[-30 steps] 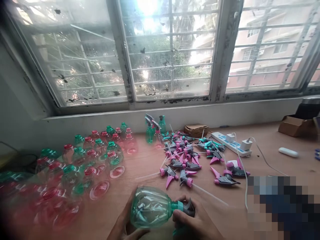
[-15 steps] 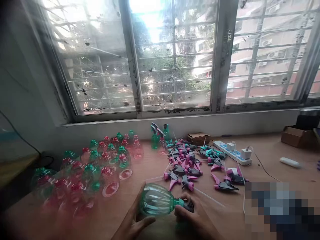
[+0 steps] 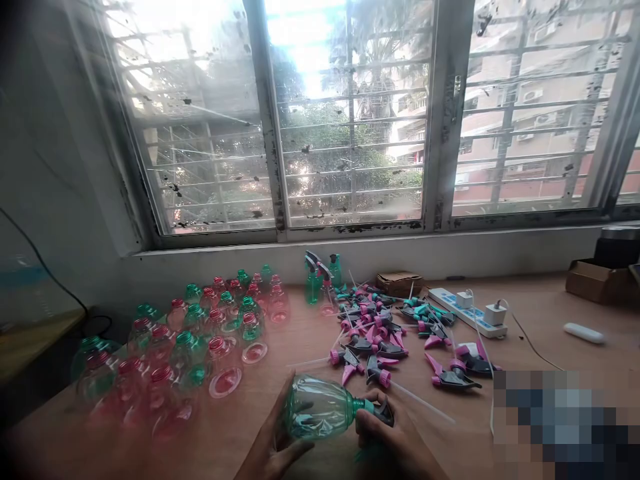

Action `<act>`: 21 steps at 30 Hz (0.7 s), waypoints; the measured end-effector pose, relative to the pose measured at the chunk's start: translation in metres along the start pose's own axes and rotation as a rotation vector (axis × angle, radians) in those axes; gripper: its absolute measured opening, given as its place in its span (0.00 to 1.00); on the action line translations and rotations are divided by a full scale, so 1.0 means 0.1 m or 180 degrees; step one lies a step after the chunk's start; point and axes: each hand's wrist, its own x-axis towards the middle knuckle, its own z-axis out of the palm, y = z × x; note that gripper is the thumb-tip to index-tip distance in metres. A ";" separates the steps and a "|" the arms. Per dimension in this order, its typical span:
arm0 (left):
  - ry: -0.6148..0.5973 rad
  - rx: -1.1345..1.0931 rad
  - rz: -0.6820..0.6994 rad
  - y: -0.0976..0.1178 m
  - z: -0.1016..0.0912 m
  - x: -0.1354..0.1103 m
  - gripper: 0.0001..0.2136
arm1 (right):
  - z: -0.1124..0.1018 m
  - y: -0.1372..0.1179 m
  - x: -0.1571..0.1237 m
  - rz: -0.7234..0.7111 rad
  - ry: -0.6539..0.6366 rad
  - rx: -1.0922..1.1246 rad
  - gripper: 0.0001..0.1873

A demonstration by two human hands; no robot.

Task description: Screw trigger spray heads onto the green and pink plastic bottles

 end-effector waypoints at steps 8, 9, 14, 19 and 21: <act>0.0107 0.0452 -0.0047 0.05 0.01 -0.03 0.46 | 0.01 -0.02 -0.01 0.0096 -0.0142 -0.0208 0.22; 0.0109 0.0508 -0.0012 0.06 0.01 -0.03 0.46 | 0.01 -0.01 -0.01 0.0081 -0.0124 -0.0206 0.22; 0.0178 0.0814 0.0148 0.07 0.01 -0.07 0.46 | -0.02 0.02 0.01 -0.0015 -0.0097 -0.0243 0.21; 0.0111 0.0721 -0.0048 0.09 0.00 -0.05 0.46 | -0.01 -0.02 0.00 0.0074 -0.0235 -0.0419 0.21; 0.0071 0.0711 -0.0065 0.09 0.00 -0.04 0.43 | 0.00 -0.04 0.00 0.0067 -0.0211 -0.0440 0.21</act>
